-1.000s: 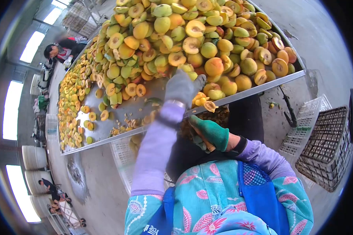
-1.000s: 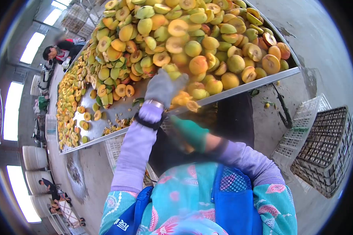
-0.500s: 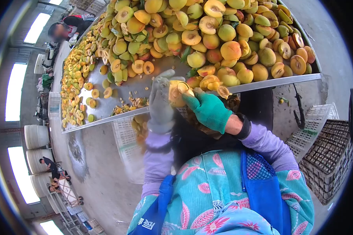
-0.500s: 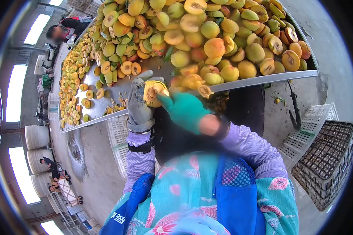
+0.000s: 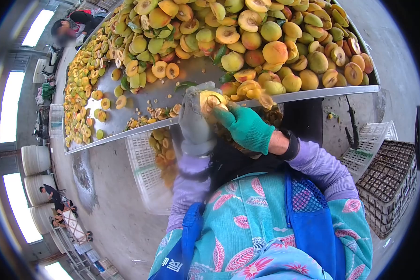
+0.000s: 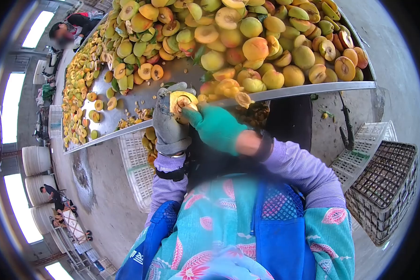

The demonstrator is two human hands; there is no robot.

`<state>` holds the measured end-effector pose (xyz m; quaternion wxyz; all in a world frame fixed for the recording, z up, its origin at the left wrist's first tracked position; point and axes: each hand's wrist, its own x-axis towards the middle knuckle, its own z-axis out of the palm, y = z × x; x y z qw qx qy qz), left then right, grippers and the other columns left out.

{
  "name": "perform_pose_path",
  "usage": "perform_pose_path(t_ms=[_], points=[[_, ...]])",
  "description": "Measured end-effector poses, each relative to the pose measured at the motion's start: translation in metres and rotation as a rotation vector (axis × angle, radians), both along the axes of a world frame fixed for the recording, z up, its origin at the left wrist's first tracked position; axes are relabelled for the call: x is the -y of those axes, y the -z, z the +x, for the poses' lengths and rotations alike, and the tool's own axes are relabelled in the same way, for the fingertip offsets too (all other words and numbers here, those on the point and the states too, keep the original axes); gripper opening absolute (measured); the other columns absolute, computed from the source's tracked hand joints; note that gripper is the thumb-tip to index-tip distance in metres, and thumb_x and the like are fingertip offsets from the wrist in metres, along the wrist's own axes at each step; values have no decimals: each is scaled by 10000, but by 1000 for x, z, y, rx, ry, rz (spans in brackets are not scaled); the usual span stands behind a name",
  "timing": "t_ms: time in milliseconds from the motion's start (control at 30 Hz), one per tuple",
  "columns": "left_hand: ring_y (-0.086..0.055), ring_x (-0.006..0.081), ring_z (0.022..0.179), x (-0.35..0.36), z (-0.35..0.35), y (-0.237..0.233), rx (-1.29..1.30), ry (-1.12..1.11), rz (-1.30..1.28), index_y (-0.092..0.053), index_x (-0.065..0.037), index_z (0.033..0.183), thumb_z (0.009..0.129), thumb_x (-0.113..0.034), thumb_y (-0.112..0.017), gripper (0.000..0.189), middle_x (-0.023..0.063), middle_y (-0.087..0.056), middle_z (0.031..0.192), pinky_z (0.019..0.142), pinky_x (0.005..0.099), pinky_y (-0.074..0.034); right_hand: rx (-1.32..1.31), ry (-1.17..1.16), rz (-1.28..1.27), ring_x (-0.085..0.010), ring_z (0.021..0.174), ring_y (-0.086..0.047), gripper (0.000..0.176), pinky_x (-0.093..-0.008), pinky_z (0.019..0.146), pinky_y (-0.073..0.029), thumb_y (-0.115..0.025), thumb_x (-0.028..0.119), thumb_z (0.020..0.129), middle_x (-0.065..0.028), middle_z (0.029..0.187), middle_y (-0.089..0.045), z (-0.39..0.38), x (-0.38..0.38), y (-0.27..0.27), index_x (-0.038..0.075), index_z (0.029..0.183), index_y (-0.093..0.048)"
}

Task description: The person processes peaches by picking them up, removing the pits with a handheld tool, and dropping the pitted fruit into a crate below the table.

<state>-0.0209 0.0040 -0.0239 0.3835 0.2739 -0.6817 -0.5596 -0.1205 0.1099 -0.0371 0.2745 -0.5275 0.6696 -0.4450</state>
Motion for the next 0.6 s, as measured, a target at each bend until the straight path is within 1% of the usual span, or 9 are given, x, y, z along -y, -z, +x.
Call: perform_pose_path(t_ms=[200,300,333,400,433,467,533,567,600], points=[[-653,242,819,14,5,19,216,-94,-426,-612,39,1052,922,-225,-574,297,139,-671,956,721,320,-533,432,-52,182,-339,842,-595,497,-406,760,-464,-415,429,991,-211,928,-629,-6,-10,-36,-40,1088,-549],[-647,218,816,-2,-7,-8,32,-42,31,-618,30,1042,974,-215,-484,287,127,-668,919,743,307,-531,721,-10,227,-266,877,-583,510,-360,803,-460,-422,433,992,-147,971,-631,1,-12,-38,-38,1143,-545],[-644,207,817,-8,-14,-18,-77,-7,300,-620,25,1040,996,-215,-446,299,123,-666,903,752,301,-531,763,12,156,-246,851,-578,503,-350,780,-463,-426,435,991,-130,949,-627,6,-10,-31,-30,1142,-547],[-629,191,790,-15,-22,-13,-74,-165,-221,-627,35,1021,987,-206,-479,285,112,-663,920,742,289,-518,826,68,-49,-209,758,-572,476,-333,695,-476,-435,434,991,-99,870,-615,22,-6,-10,-7,1124,-557],[-629,189,794,-16,-22,-12,-95,-193,-233,-628,35,1021,981,-202,-493,276,111,-662,923,740,291,-519,845,109,-185,-192,690,-570,457,-327,633,-485,-440,432,991,-85,813,-608,28,-4,-3,8,1106,-564],[-628,187,798,-17,-23,-10,-116,-221,-245,-629,35,1022,976,-198,-506,267,109,-661,925,738,293,-520,1061,78,-8,-177,609,-529,440,-320,554,-449,-445,443,987,-68,748,-577,23,-6,-17,28,1071,-566],[-640,194,839,-22,-16,-7,-195,-183,237,-624,26,1043,964,-190,-529,248,115,-659,918,739,314,-537,1477,4,375,-147,447,-448,412,-307,397,-377,-453,464,981,-34,617,-515,14,-16,-45,69,1000,-571],[-643,184,802,-17,-14,-11,-108,-167,300,-640,27,1012,970,-229,-531,282,109,-669,889,711,305,-540,1506,153,333,-108,335,-275,400,-280,305,-216,-450,505,969,13,512,-399,31,-6,-39,121,915,-548],[-644,180,787,-12,-13,-16,57,-147,192,-646,26,996,970,-242,-535,291,103,-672,876,703,301,-541,1426,144,316,-110,340,-284,413,-276,310,-224,-441,523,965,14,517,-403,31,-8,-41,128,901,-541]])
